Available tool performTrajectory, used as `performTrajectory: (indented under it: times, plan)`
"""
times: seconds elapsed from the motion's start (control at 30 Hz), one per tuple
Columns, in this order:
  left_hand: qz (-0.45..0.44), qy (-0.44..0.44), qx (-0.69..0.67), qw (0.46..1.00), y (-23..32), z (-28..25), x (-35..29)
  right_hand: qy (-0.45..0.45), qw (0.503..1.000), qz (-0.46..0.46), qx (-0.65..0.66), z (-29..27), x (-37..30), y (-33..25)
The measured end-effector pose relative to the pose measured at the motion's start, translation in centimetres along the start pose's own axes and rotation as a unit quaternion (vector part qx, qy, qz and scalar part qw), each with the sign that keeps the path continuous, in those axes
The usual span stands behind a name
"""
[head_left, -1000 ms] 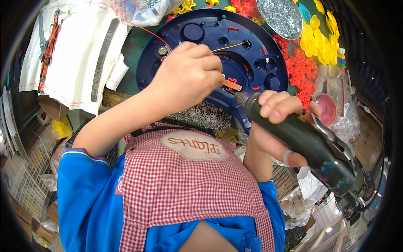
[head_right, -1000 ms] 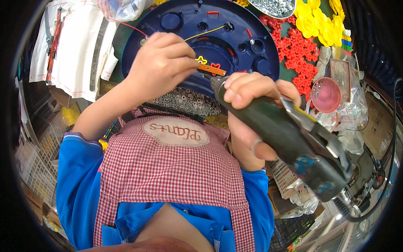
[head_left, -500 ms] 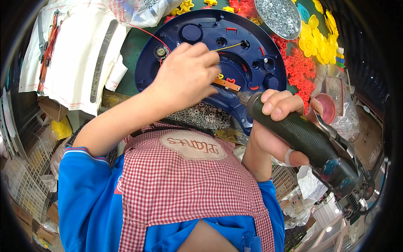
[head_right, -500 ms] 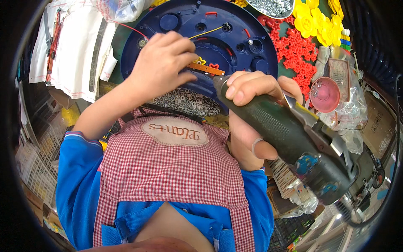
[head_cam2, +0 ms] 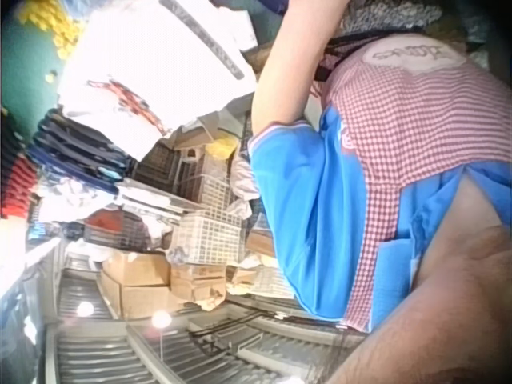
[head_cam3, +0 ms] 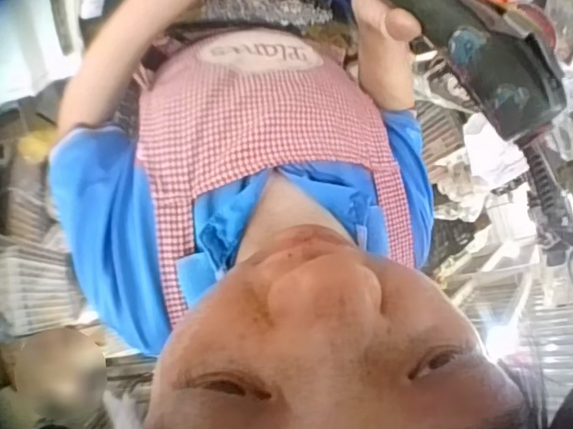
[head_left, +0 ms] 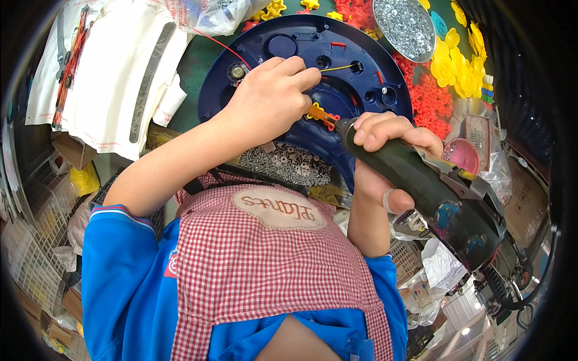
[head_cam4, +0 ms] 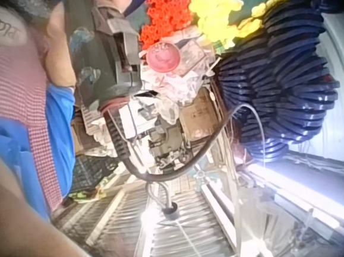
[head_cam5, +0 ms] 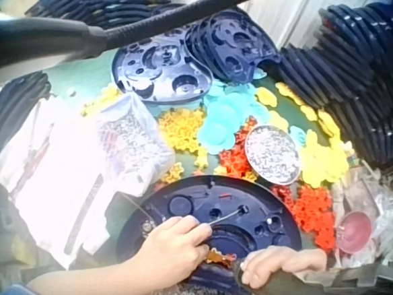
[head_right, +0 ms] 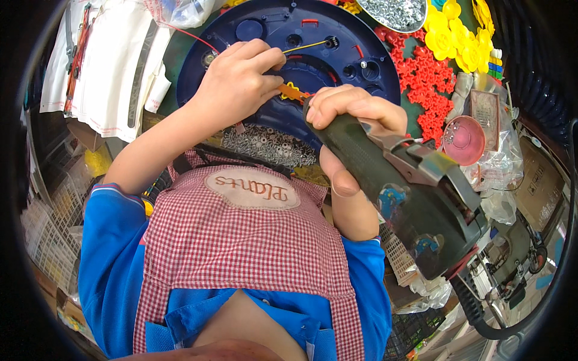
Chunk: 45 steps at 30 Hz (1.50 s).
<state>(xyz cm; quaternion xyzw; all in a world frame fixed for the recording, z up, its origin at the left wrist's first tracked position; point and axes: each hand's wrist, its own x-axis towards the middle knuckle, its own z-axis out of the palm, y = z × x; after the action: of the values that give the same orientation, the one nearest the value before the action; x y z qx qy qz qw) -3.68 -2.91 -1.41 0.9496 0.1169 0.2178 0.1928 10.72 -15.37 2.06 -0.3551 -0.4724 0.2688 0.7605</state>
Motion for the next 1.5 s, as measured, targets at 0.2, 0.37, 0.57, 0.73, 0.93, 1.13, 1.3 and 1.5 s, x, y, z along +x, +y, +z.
performTrajectory:
  times: [0.2, 0.37, 0.57, 0.73, 0.93, 1.13, 1.3, 1.5]
  plan:
    - [-0.032, -0.012, -0.042, 0.999, -0.1, -0.5, -0.2, 0.006, 0.997, 0.04, 0.059, 0.0, 0.9, -0.3]
    - [-0.053, -0.032, -0.058, 0.996, 0.0, -1.5, -0.7, 0.023, 0.998, 0.057, 0.033, 1.1, 0.3, -1.2]
    - [-0.037, -0.022, -0.048, 0.998, -0.2, -1.0, -0.9, 0.012, 0.998, 0.063, 0.029, 2.1, -0.7, -0.1]
    - [-0.051, -0.013, -0.069, 0.996, -0.1, -1.6, -1.3, 0.017, 0.998, 0.041, 0.053, 2.2, -0.3, 0.6]
    - [-0.002, -0.042, -0.086, 0.995, 1.2, -1.9, -2.6, -0.001, 0.993, 0.039, 0.109, 1.8, 1.0, -2.2]
    - [-0.004, 0.013, -0.092, 0.996, 1.3, -2.7, -2.5, 0.02, 0.994, 0.044, 0.101, 2.7, 1.5, -3.2]
    - [0.036, 0.031, -0.067, 0.997, 1.3, -2.4, -2.6, -0.008, 0.994, 0.051, 0.095, 3.0, 1.9, -3.1]
    - [0.031, 0.001, -0.007, 0.999, 1.9, -2.9, -2.7, -0.033, 0.994, 0.066, 0.085, 3.4, 1.7, -3.0]
